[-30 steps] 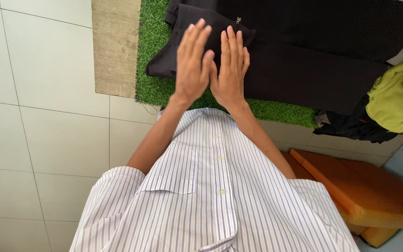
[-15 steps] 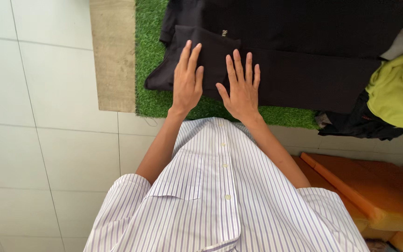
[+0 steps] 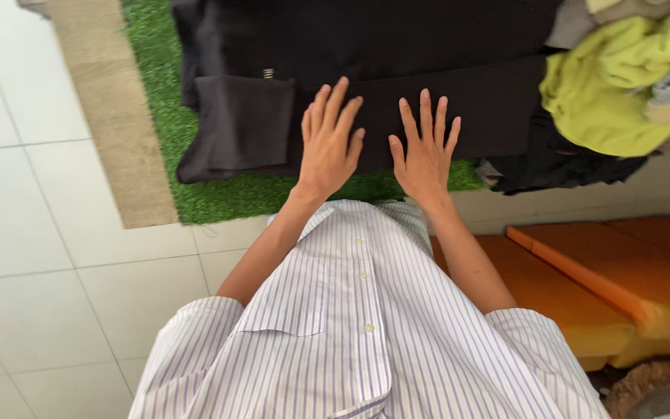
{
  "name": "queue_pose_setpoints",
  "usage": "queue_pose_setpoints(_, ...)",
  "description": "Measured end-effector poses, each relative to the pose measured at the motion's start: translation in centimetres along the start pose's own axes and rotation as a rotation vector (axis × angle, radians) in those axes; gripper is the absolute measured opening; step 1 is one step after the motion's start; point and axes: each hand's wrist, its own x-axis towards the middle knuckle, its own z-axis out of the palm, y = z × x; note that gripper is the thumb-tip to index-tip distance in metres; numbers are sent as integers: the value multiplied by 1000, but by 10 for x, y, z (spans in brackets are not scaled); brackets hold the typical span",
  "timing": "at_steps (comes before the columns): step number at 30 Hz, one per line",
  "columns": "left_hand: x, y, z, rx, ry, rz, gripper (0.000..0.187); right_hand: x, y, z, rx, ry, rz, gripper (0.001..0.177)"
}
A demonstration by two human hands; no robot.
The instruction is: The person packs a suitcase by rolling a black shirt and placing it inside, then unfolding and smoothing a second black shirt to pack it as well.
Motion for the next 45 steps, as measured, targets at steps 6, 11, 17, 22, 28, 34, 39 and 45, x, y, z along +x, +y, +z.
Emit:
queue_pose_setpoints(6,11,40,72,136,-37,150,49,-8,59,-20,25,-11,75,57)
queue_pose_setpoints(11,29,50,87,117,-47,128,44,-9,87,-24,46,16,95,58)
queue_pose_setpoints(17,67,59,89,83,7,73,37,13,123,-41,146,183,145,53)
queue_pose_setpoints(22,115,48,86,124,114,87,30,64,152,-58,213,287,72,49)
queue_pose_setpoints(28,168,17,83,205,174,105,22,135,166,-66,226,301,-38,41)
queue_pose_setpoints(34,193,-12,81,258,103,81,31,185,197,-63,431,265,-72,35)
queue_pose_setpoints(39,203,-21,72,216,101,96,28,205,214,-65,498,232,-41,62)
queue_pose_setpoints(45,212,-16,60,153,163,162,34,212,214,-88,568,152,8,41)
